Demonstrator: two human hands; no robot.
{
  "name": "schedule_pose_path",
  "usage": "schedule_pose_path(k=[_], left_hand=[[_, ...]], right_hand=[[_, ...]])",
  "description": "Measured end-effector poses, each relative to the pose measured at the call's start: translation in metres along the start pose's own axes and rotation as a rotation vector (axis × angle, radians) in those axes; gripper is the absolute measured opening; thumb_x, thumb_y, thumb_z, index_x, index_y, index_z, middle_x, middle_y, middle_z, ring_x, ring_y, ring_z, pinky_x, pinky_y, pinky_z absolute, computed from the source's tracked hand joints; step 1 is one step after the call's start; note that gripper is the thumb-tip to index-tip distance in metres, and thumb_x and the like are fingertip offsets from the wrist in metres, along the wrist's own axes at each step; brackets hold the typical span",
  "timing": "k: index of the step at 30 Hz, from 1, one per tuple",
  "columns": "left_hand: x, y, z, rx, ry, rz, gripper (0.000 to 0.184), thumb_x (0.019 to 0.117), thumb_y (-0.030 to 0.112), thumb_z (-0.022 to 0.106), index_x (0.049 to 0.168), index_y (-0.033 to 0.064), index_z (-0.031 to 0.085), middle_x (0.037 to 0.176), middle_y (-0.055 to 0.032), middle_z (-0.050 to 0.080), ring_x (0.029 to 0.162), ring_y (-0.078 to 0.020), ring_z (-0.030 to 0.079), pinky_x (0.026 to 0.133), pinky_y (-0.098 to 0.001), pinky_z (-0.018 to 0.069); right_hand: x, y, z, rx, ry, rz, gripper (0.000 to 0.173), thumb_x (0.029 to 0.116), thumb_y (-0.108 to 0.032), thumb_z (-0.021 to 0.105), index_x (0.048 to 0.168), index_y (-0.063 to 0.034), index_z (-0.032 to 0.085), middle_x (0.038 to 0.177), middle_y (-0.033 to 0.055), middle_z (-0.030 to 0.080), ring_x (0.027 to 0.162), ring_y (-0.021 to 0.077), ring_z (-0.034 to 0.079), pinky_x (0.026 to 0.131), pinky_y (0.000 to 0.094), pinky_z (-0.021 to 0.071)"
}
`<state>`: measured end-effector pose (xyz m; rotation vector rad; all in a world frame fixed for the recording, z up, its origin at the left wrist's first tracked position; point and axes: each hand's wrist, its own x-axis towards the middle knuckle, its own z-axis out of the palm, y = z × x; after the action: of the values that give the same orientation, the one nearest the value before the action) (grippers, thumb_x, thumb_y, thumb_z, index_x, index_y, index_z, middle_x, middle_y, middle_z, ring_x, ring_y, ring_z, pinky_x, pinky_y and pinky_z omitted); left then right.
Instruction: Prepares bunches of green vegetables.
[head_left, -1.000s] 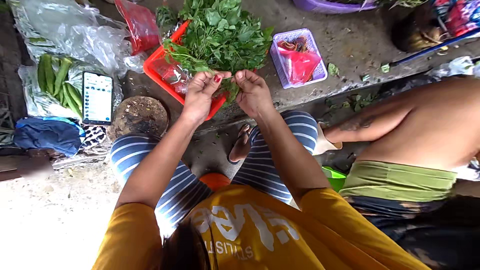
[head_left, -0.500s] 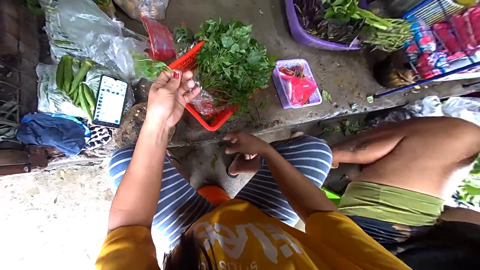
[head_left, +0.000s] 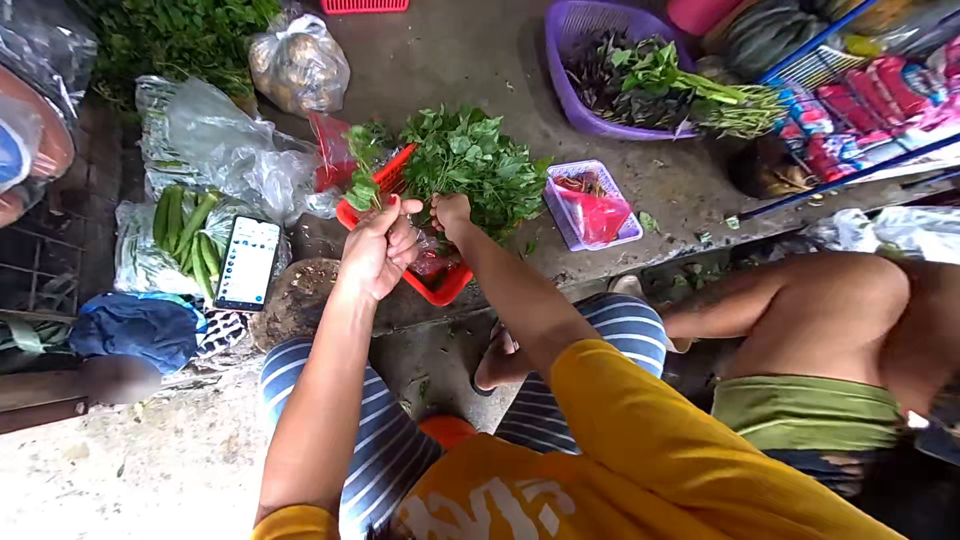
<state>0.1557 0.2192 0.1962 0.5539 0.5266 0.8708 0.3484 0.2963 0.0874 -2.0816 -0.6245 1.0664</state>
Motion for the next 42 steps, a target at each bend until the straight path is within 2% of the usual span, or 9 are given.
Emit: schedule_pose_path(k=[11, 15, 18, 22, 26, 32, 36, 39, 42], left_hand=[[0.004, -0.01, 0.01, 0.38, 0.176, 0.096, 0.036, 0.1133, 0.023, 0.032, 0.109, 0.0072, 0.065, 0.064, 0.0068, 0.047, 0.048, -0.0022, 0.038, 0.046, -0.0164, 0.0353], [0.01, -0.012, 0.004, 0.688, 0.326, 0.171, 0.038, 0.1134, 0.027, 0.035, 0.112, 0.0058, 0.067, 0.071, 0.0046, 0.05, 0.054, -0.004, 0.041, 0.051, -0.0195, 0.0356], [0.009, -0.02, 0.004, 0.922, 0.218, 0.14, 0.042, 0.1135, 0.028, 0.034, 0.124, 0.0028, 0.066, 0.097, -0.0062, 0.067, 0.082, -0.0119, 0.062, 0.079, -0.0318, 0.0524], [0.001, -0.037, 0.022, 0.934, -0.003, 0.034, 0.041, 0.1131, 0.025, 0.035, 0.134, 0.0005, 0.061, 0.128, -0.0127, 0.067, 0.116, -0.0173, 0.064, 0.103, -0.0389, 0.0493], [0.006, -0.058, 0.027, 0.639, 0.003, 0.039, 0.035, 0.1124, 0.016, 0.035, 0.117, -0.0011, 0.065, 0.111, -0.0089, 0.071, 0.099, -0.0133, 0.067, 0.091, -0.033, 0.0554], [0.014, -0.067, 0.028, 0.383, 0.029, 0.018, 0.038, 0.1128, 0.017, 0.028, 0.114, -0.0003, 0.062, 0.112, -0.0096, 0.072, 0.105, -0.0162, 0.07, 0.096, -0.0341, 0.0553], [0.018, -0.074, 0.028, 0.268, 0.084, -0.014, 0.041, 0.1135, 0.018, 0.028, 0.116, -0.0054, 0.062, 0.105, -0.0116, 0.073, 0.098, -0.0191, 0.071, 0.092, -0.0369, 0.058], [0.023, -0.077, 0.032, 0.163, 0.155, -0.149, 0.039, 0.1132, 0.019, 0.03, 0.113, -0.0021, 0.062, 0.099, -0.009, 0.073, 0.091, -0.0167, 0.071, 0.085, -0.0336, 0.0581], [0.025, -0.076, 0.035, 0.106, 0.211, -0.286, 0.035, 0.112, 0.019, 0.036, 0.112, -0.0021, 0.063, 0.096, -0.0095, 0.073, 0.086, -0.0152, 0.071, 0.08, -0.0304, 0.0584]], right_hand=[[-0.019, -0.006, -0.002, 0.346, -0.045, 0.058, 0.021, 0.1051, -0.024, 0.058, 0.114, -0.0065, 0.065, 0.08, 0.0037, 0.065, 0.051, 0.009, 0.052, 0.046, 0.0232, 0.0419], [-0.073, 0.006, -0.036, 0.164, -0.16, -0.26, 0.024, 0.1071, -0.022, 0.053, 0.113, -0.001, 0.062, 0.081, 0.0064, 0.063, 0.059, 0.0115, 0.057, 0.056, 0.0282, 0.0507], [-0.12, 0.021, -0.075, -0.246, -0.328, -0.617, 0.024, 0.1064, -0.019, 0.054, 0.106, 0.0026, 0.064, 0.086, 0.0133, 0.064, 0.075, 0.0215, 0.063, 0.073, 0.0424, 0.054], [-0.156, 0.023, -0.109, -0.571, -0.502, -0.848, 0.022, 0.1063, -0.016, 0.054, 0.103, 0.0029, 0.065, 0.094, 0.0169, 0.066, 0.087, 0.028, 0.066, 0.083, 0.0487, 0.0544], [-0.147, 0.036, -0.118, -0.428, -0.546, -0.884, 0.023, 0.1065, -0.017, 0.054, 0.103, 0.0011, 0.067, 0.089, 0.0117, 0.066, 0.081, 0.0184, 0.063, 0.078, 0.0387, 0.0534], [-0.147, 0.046, -0.122, -0.129, -0.619, -0.647, 0.024, 0.1087, -0.024, 0.049, 0.1, -0.0077, 0.064, 0.072, -0.002, 0.052, 0.055, 0.0035, 0.044, 0.051, 0.0197, 0.0384], [-0.135, 0.057, -0.115, -0.324, -0.399, -1.024, 0.03, 0.1066, -0.02, 0.05, 0.091, 0.0006, 0.065, 0.075, 0.007, 0.059, 0.067, 0.0129, 0.056, 0.064, 0.032, 0.0507], [-0.135, 0.062, -0.109, -0.504, -0.117, -1.342, 0.035, 0.103, -0.017, 0.048, 0.079, 0.0054, 0.06, 0.074, 0.0212, 0.063, 0.065, 0.0363, 0.066, 0.055, 0.0517, 0.0522], [-0.137, 0.068, -0.104, -0.596, 0.045, -1.474, 0.036, 0.1017, -0.017, 0.047, 0.075, 0.0038, 0.057, 0.067, 0.0218, 0.06, 0.059, 0.04, 0.065, 0.046, 0.0517, 0.0482]])
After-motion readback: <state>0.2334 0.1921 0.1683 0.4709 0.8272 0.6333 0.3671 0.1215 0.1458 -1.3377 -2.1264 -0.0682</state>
